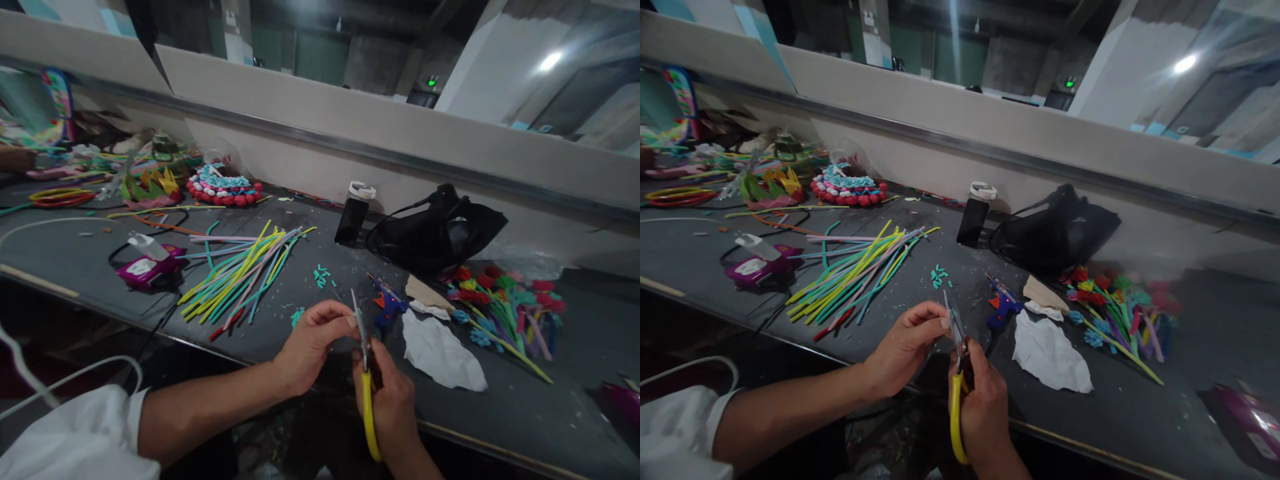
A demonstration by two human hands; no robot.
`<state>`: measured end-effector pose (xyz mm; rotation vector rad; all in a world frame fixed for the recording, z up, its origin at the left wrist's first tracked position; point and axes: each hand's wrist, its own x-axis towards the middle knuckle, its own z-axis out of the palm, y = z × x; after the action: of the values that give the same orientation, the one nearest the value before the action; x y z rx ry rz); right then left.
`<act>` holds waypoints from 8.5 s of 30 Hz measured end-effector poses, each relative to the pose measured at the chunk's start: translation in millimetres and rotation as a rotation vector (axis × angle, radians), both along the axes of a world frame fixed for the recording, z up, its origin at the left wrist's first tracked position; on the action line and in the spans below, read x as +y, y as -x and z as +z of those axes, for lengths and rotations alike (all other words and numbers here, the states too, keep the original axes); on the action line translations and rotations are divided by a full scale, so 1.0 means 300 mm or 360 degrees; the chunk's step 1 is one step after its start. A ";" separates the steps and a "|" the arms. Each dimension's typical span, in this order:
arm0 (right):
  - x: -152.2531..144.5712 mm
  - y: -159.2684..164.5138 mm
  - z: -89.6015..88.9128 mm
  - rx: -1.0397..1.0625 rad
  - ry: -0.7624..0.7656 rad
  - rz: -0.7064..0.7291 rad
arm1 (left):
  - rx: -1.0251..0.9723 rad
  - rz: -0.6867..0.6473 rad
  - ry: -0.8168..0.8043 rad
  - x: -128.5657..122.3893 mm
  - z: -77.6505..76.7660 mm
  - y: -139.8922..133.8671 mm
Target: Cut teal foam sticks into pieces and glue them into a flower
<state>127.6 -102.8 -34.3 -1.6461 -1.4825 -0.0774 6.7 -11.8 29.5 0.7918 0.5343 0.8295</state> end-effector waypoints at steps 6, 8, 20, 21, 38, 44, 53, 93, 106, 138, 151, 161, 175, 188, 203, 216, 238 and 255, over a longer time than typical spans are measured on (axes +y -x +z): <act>0.001 0.003 -0.013 0.0106 0.0078 0.0025 | 0.0035 0.0026 -0.0113 0.007 0.001 -0.004; 0.003 0.006 -0.012 0.0131 0.0099 0.0020 | 0.0042 0.0036 -0.0138 0.010 0.001 -0.008; 0.013 0.000 0.042 0.0209 0.0234 0.0042 | 0.0114 0.0102 -0.0141 0.000 -0.015 -0.022; 0.012 0.000 0.040 0.0211 0.0221 0.0035 | 0.0111 0.0098 -0.0144 -0.001 -0.017 -0.023; 0.008 -0.020 0.061 0.0302 0.0199 -0.0064 | 0.0526 0.0139 -0.0579 0.136 -0.054 -0.020; -0.009 -0.045 0.057 0.0259 0.0119 -0.0098 | 0.1371 0.0236 -0.1298 0.379 -0.142 0.022; -0.013 -0.050 0.068 0.0247 0.0110 -0.0121 | 0.1626 0.0230 -0.1593 0.447 -0.148 0.037; 0.038 -0.032 0.103 0.1235 0.0374 -0.0035 | 0.0935 -0.0774 -0.1265 0.138 -0.041 0.011; 0.042 -0.030 0.118 0.1356 0.0335 -0.0079 | 0.0907 -0.0675 -0.1330 0.132 -0.064 0.001; 0.017 -0.023 0.105 0.1399 0.0339 0.0021 | 0.0490 -0.0464 -0.0463 0.078 -0.073 -0.015; 0.027 -0.017 0.090 0.1799 0.0026 0.0172 | 0.0283 -0.0420 -0.0407 0.067 -0.095 -0.014; 0.019 -0.022 0.083 0.1931 0.0210 0.0308 | 0.0195 -0.0447 -0.0528 0.062 -0.090 -0.013; 0.014 -0.029 0.099 0.1331 0.0176 -0.0047 | 0.0809 -0.0163 -0.1419 0.042 -0.072 -0.009; 0.004 -0.039 0.115 0.1113 0.0165 -0.0182 | 0.0480 -0.0515 -0.0386 0.060 -0.081 -0.016; 0.008 -0.011 0.010 -0.0147 0.0045 -0.0080 | 0.0016 -0.0068 -0.0085 0.036 -0.025 -0.001; 0.011 0.001 -0.006 -0.0019 0.0083 -0.0067 | 0.0012 -0.0030 -0.0080 0.012 -0.028 -0.009; 0.007 -0.010 0.064 0.0180 0.0204 -0.0138 | 0.0318 0.0128 -0.0370 0.078 -0.042 0.000; -0.011 -0.060 0.091 0.0698 0.0338 -0.0238 | 0.1324 0.0038 -0.1643 0.423 -0.141 0.062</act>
<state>145.5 -106.0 -7.1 -1.8006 -1.0608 0.3491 -11.9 115.1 -12.7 2.1291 0.8428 0.7513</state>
